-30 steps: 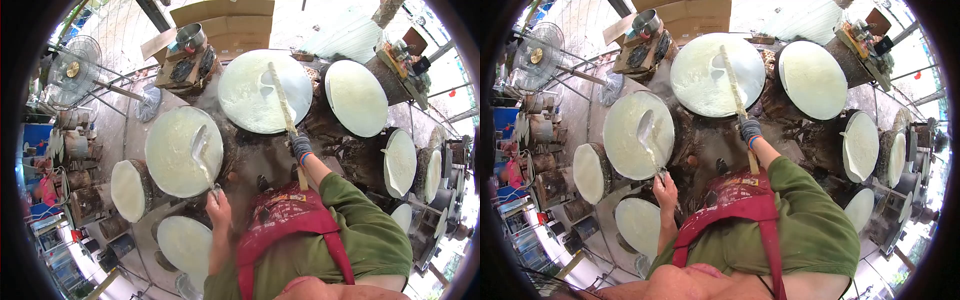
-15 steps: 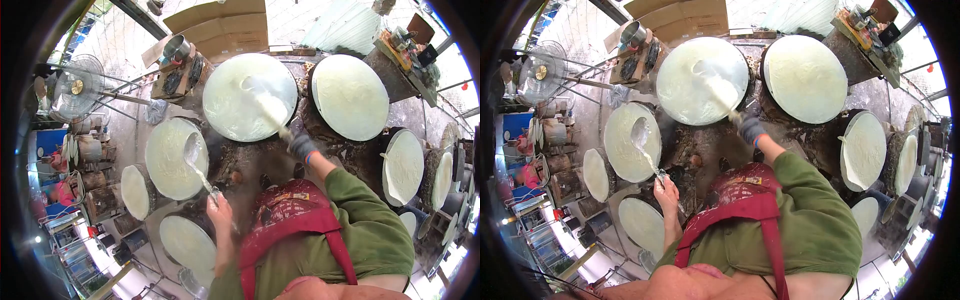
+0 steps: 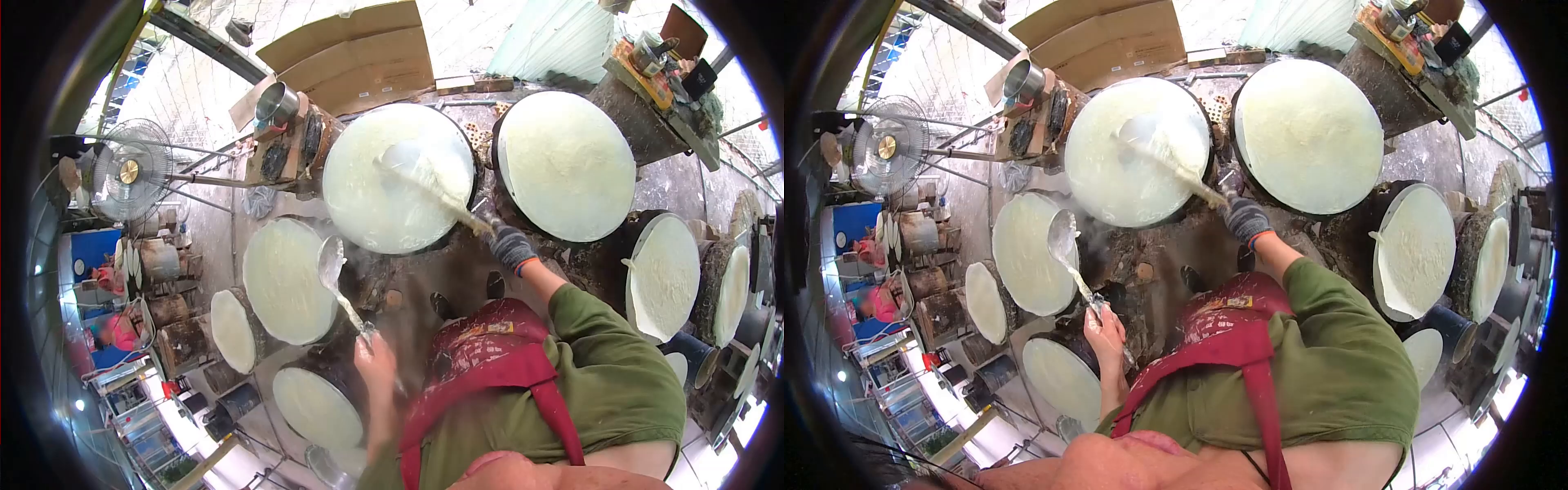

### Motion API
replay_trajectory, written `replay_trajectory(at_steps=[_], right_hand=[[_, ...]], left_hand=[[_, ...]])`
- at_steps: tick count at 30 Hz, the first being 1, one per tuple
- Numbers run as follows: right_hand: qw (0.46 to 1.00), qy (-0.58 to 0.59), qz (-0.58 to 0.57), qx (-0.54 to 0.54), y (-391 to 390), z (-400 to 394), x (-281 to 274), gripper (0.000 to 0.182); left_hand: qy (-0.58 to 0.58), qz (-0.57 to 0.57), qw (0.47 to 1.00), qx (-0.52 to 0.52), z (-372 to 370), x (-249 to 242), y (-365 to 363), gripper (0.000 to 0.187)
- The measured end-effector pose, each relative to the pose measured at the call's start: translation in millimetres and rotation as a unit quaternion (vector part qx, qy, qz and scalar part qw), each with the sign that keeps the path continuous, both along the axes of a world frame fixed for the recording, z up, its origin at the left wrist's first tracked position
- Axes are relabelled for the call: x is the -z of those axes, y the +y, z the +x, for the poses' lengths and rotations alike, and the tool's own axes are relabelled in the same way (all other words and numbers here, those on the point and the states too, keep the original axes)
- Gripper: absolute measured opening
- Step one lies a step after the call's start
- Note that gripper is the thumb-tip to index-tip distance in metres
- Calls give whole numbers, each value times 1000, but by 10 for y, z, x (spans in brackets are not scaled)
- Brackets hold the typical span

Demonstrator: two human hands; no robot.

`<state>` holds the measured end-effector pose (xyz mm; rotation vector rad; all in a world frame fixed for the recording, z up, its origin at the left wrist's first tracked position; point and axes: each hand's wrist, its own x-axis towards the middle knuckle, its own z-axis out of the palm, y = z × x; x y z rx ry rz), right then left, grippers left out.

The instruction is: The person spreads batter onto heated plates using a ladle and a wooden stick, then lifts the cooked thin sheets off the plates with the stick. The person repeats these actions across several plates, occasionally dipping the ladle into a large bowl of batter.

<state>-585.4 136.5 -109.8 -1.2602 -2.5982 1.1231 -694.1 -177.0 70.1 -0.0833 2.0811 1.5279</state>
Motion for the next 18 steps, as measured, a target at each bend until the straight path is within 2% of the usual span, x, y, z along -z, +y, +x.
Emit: replay_trajectory(at_steps=[1,2,4,5,6,7,9,11,12,13,14,15,16,17,18], right_hand=[[999,-14,-4,43,3,4,50,38],[998,-36,45,34,166,-172,-35,40],[995,-32,31,85,558,-602,-76,43],[992,-27,77,92,744,-852,-104,48],[995,-23,77,58,950,-1103,-220,48],[990,-39,128,37,1192,-1397,-6,45],[984,-54,168,37,1444,-1809,-125,42],[985,-17,169,7,1366,-1990,-376,44],[992,57,111,-20,1240,-2065,-212,48],[990,79,86,-77,948,-1896,-491,50],[993,74,-13,-95,727,-1678,-678,50],[992,32,-19,-121,546,-1407,-873,46],[994,16,58,-96,400,-1130,-713,42],[995,40,55,-78,360,-806,-642,37],[988,126,84,-3,303,-529,-102,36]], left_hand=[[-8,-3,1000,3,-6,-10,10,6],[-2,-19,1000,10,-17,-4,16,7],[13,-36,999,12,-1,-6,48,10],[21,-45,999,11,15,-13,66,12],[22,-57,998,5,28,-39,66,12],[32,-65,997,9,34,-19,29,12],[55,-81,995,15,57,12,-85,12],[46,-82,996,-1,53,0,-135,12],[46,-78,996,0,54,-8,-145,11],[45,-73,996,0,70,-27,-155,11],[47,-66,997,2,54,-51,-145,12],[49,-64,997,5,31,-85,-121,12],[51,-61,997,8,10,-122,-91,12],[54,-60,997,11,-10,-153,-77,13],[54,-56,997,6,-48,-102,-104,13]])
